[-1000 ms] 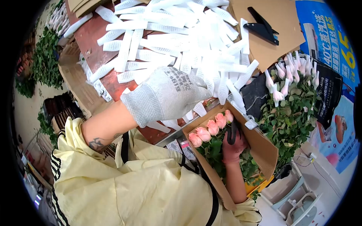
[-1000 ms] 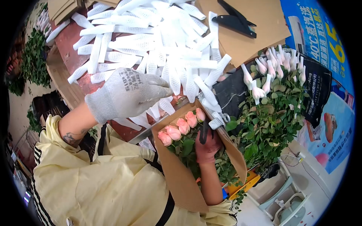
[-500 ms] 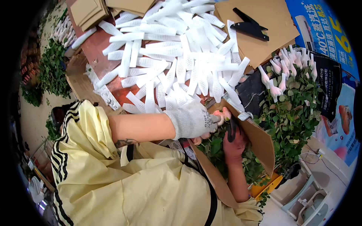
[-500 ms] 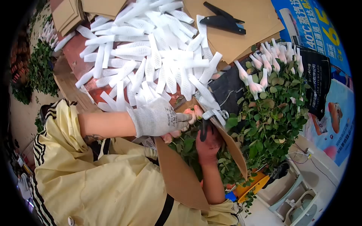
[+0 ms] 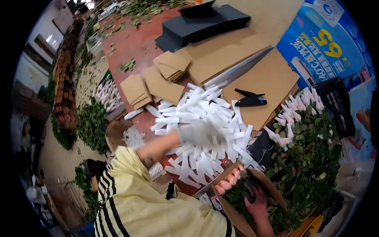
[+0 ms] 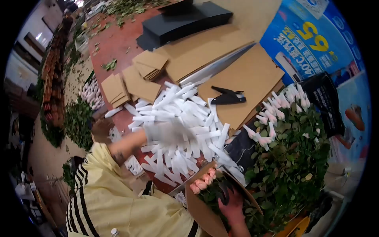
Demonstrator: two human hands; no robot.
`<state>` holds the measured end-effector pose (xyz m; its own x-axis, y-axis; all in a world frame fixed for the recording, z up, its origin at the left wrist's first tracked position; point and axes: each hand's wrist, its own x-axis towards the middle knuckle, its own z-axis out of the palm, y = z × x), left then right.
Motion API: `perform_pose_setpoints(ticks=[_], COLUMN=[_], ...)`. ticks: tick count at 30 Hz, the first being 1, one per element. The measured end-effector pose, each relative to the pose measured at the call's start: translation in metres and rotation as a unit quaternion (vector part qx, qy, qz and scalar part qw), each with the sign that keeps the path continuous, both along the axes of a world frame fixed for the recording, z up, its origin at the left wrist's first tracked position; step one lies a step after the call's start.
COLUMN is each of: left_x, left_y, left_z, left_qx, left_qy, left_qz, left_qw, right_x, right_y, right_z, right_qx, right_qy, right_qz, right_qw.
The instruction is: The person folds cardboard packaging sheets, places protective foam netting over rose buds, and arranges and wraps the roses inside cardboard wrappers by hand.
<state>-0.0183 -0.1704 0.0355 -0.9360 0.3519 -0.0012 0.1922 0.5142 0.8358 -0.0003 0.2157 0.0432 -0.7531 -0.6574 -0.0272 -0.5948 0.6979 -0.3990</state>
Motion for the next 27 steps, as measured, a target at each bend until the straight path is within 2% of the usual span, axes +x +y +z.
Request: perform_pose_setpoints(ticks=[1,2,3,4,5,6,8,9,12,13,15,16,17,18,19,21,22,23,27], left_x=[-0.024,-0.057,-0.086,-0.109,-0.127,-0.138,-0.147,-0.136,-0.138,-0.147,-0.169,-0.173,-0.174,-0.178,-0.182,-0.191,-0.192,-0.196,-0.163], left_y=[-0.034,-0.053,-0.070,-0.108,-0.122,-0.131,-0.132,-0.124,-0.126,-0.114,-0.087,-0.068,-0.049,-0.023,0.002,0.034,0.043,0.042,0.031], left_z=[0.015,0.027,0.026,-0.010,-0.018,-0.019,-0.029,-0.013,-0.010,0.010,0.044,0.034,0.021,0.015,0.023,0.007,0.001,0.003,0.034], left_qx=[-0.105,-0.274,-0.374,-0.388,-0.482,-0.481,-0.468,-0.482,-0.471,-0.473,-0.494,-0.416,-0.321,-0.304,-0.299,-0.410,-0.405,-0.409,-0.393], left_qy=[0.042,0.001,-0.013,0.179,0.137,0.147,-0.012,0.007,-0.025,-0.018,-0.139,0.037,0.212,0.248,0.164,0.055,0.077,0.075,0.113], left_qz=[0.088,0.191,0.252,0.240,0.238,0.241,0.174,0.104,0.106,0.095,0.030,0.039,0.050,0.079,0.075,0.092,0.135,0.121,0.053], left_qw=[0.990,0.943,0.893,0.871,0.832,0.830,0.867,0.870,0.875,0.876,0.858,0.908,0.922,0.916,0.937,0.906,0.901,0.902,0.911], right_x=[0.001,0.001,0.000,0.001,0.001,-0.002,-0.006,-0.004,-0.001,-0.002,-0.004,-0.002,0.001,0.001,0.003,0.000,-0.002,-0.004,-0.001], right_y=[0.002,0.004,0.008,0.011,0.009,0.010,0.022,0.032,0.037,0.035,0.034,0.035,0.034,0.031,0.026,0.022,0.022,0.020,0.032], right_z=[0.005,0.011,0.017,0.016,0.009,0.000,-0.013,-0.020,-0.032,-0.033,-0.036,-0.037,-0.037,-0.034,-0.027,-0.019,-0.017,-0.017,-0.021], right_qx=[-0.002,-0.014,-0.021,-0.018,-0.026,-0.031,-0.024,-0.021,-0.037,-0.045,-0.054,-0.062,-0.072,-0.073,-0.070,-0.071,-0.058,-0.047,-0.064], right_qy=[0.003,-0.027,-0.058,-0.052,-0.076,-0.099,-0.125,-0.130,-0.153,-0.173,-0.189,-0.197,-0.203,-0.201,-0.176,-0.149,-0.140,-0.130,-0.156], right_qz=[-0.013,0.002,0.022,0.017,-0.006,-0.026,-0.053,-0.050,-0.063,-0.067,-0.078,-0.084,-0.088,-0.089,-0.093,-0.085,-0.046,-0.009,-0.028], right_qw=[1.000,1.000,0.998,0.998,0.997,0.994,0.990,0.990,0.985,0.982,0.977,0.975,0.973,0.973,0.978,0.983,0.987,0.990,0.985])
